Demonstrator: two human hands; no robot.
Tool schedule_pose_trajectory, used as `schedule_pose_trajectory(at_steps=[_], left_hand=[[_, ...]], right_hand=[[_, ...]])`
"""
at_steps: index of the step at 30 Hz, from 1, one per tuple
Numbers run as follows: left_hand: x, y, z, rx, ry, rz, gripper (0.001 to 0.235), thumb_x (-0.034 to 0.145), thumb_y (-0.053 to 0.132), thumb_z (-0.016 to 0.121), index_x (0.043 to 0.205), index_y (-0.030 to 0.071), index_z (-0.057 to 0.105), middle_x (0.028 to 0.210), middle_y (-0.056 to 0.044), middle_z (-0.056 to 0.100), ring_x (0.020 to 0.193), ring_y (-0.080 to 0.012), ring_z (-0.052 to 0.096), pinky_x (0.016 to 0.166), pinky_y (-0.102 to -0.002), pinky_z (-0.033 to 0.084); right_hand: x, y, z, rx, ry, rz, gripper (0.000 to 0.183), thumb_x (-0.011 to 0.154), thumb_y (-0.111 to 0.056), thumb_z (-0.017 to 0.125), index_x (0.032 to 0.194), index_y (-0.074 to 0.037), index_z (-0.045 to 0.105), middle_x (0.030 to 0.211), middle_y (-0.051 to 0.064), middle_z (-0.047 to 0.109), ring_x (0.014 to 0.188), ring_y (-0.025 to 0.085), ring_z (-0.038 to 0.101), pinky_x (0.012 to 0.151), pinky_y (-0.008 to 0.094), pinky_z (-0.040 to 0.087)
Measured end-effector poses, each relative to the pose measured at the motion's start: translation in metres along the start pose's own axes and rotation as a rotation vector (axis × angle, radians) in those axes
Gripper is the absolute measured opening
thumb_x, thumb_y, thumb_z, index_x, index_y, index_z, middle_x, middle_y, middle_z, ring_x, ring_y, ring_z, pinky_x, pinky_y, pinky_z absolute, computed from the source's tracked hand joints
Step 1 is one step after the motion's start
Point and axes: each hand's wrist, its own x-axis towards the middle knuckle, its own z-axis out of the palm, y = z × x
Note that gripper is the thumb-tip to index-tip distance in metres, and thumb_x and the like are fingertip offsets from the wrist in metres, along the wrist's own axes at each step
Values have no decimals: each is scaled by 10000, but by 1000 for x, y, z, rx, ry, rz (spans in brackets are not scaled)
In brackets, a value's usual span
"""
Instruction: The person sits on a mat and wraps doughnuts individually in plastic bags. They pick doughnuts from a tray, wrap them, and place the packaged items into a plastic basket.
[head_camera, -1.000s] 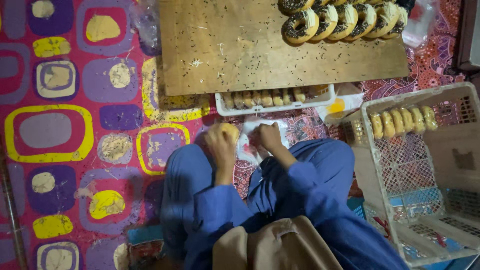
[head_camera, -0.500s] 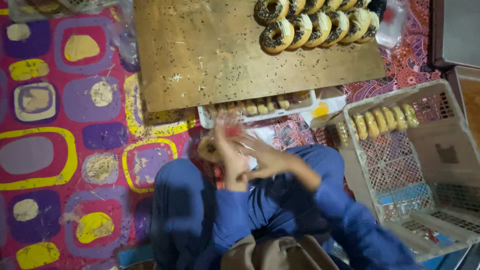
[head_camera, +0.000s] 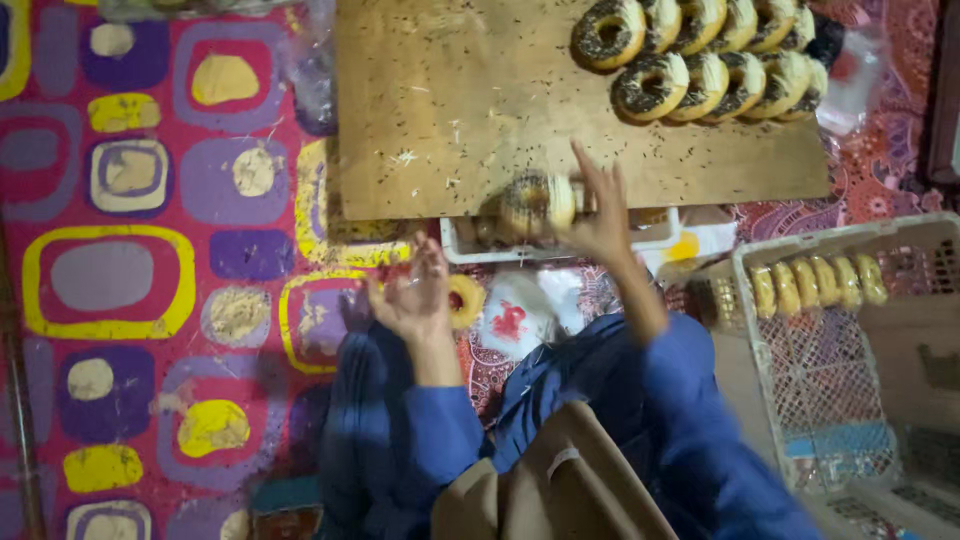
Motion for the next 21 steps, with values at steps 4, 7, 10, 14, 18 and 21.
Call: schedule_pose_trajectory(at_steps=[4, 7, 10, 14, 18, 21], left_hand=[[-9, -34, -19, -88, 46, 63, 370, 927, 319, 669, 1108, -3, 652, 1284, -372, 584, 1246, -508, 563, 1090, -617, 467], [-49, -66, -22, 50, -19, 91, 384, 948, 276, 618, 1197, -16, 620, 1375, -338, 559, 1341, -481, 539, 1155, -622, 440], [-75, -98, -7, 74, -85, 70, 496, 933, 267, 601, 1319, -40, 551, 1460, -301, 521, 1369, -476, 509, 1145, -622, 410], [-100, -110, 20, 218, -123, 91, 593, 922, 259, 601, 1482, 154, 436, 1516, -234, 457, 1374, -418, 488, 1138, -569, 398], [-111, -111, 42, 266, -137, -17, 665, 973, 210, 591, 1553, -23, 367, 1594, -229, 425, 1449, -369, 469, 1221, -486, 400], [-120, -109, 33, 372, -9, 42, 660, 933, 224, 602, 1522, 31, 375, 1561, -209, 436, 1407, -358, 494, 1179, -476, 422]], right_hand=[[-100, -119, -29, -97, 195, -46, 1188, 623, -510, 944, 1618, -186, 383, 1068, 27, 704, 1078, 227, 554, 1101, 519, 300], [-132, -171, -42, -330, 182, -70, 1133, 557, -469, 947, 1546, -212, 456, 970, -11, 716, 973, 220, 536, 1000, 465, 296], [-131, -195, -39, -459, 143, -80, 1093, 590, -450, 952, 1534, -170, 477, 835, -13, 668, 927, 243, 525, 938, 442, 286], [-133, -203, -36, -293, 69, -86, 1119, 608, -350, 931, 1568, -123, 403, 932, 68, 664, 941, 282, 555, 881, 440, 390], [-136, -191, -43, -80, 65, -145, 1143, 652, -175, 912, 1621, -76, 314, 1058, 148, 649, 917, 329, 587, 810, 422, 489], [-155, -184, -42, 9, 45, -162, 1052, 703, -71, 890, 1600, -73, 339, 1144, 189, 677, 868, 328, 590, 782, 385, 515]])
